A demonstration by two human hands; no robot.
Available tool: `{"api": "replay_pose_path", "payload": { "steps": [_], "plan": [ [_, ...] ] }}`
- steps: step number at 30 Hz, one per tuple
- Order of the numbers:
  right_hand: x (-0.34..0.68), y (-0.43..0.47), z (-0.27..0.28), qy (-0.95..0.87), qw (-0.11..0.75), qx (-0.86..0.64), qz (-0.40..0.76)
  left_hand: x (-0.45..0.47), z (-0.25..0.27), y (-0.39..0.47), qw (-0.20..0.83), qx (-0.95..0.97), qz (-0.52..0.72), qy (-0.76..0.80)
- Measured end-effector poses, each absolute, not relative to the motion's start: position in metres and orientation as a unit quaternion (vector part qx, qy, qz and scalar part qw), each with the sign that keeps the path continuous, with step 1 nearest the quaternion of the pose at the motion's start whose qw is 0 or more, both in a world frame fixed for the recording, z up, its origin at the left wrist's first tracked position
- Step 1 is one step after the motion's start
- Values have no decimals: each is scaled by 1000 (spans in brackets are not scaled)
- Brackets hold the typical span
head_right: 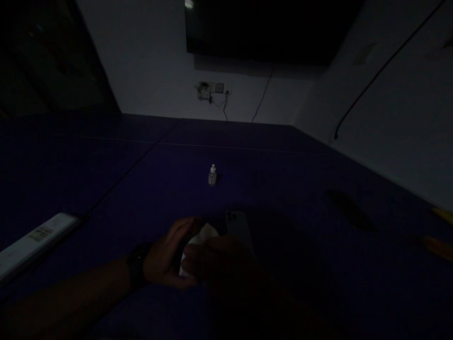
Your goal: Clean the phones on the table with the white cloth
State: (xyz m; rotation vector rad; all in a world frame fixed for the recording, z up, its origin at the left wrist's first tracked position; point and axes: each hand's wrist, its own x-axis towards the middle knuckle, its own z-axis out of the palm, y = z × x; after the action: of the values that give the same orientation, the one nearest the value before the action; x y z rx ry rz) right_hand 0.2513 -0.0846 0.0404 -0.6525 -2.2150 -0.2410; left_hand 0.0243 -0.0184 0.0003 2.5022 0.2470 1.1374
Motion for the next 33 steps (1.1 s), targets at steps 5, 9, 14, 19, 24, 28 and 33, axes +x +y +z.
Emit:
{"api": "replay_pose_path", "payload": {
  "steps": [5,9,14,19,24,28,33],
  "plan": [
    [243,-64,50,-857,433,-253,-120,25,2,-19,214,888,396,93],
    [234,-57,53,-832,459,-294,-97,25,-1,-18,215,886,401,88],
    [238,-56,51,-828,474,-292,-70,26,-2,-19,215,888,397,83],
    [255,-79,46,-880,397,-252,-61,24,-2,-20,201,893,394,83],
    [253,-98,41,-892,383,-237,-38,23,-4,-21,211,895,381,97],
    [246,-89,47,-896,377,-230,-41,23,-2,-20,215,889,389,110],
    [239,-64,53,-863,429,-249,-92,25,3,-18,214,891,392,82]
  ]
}}
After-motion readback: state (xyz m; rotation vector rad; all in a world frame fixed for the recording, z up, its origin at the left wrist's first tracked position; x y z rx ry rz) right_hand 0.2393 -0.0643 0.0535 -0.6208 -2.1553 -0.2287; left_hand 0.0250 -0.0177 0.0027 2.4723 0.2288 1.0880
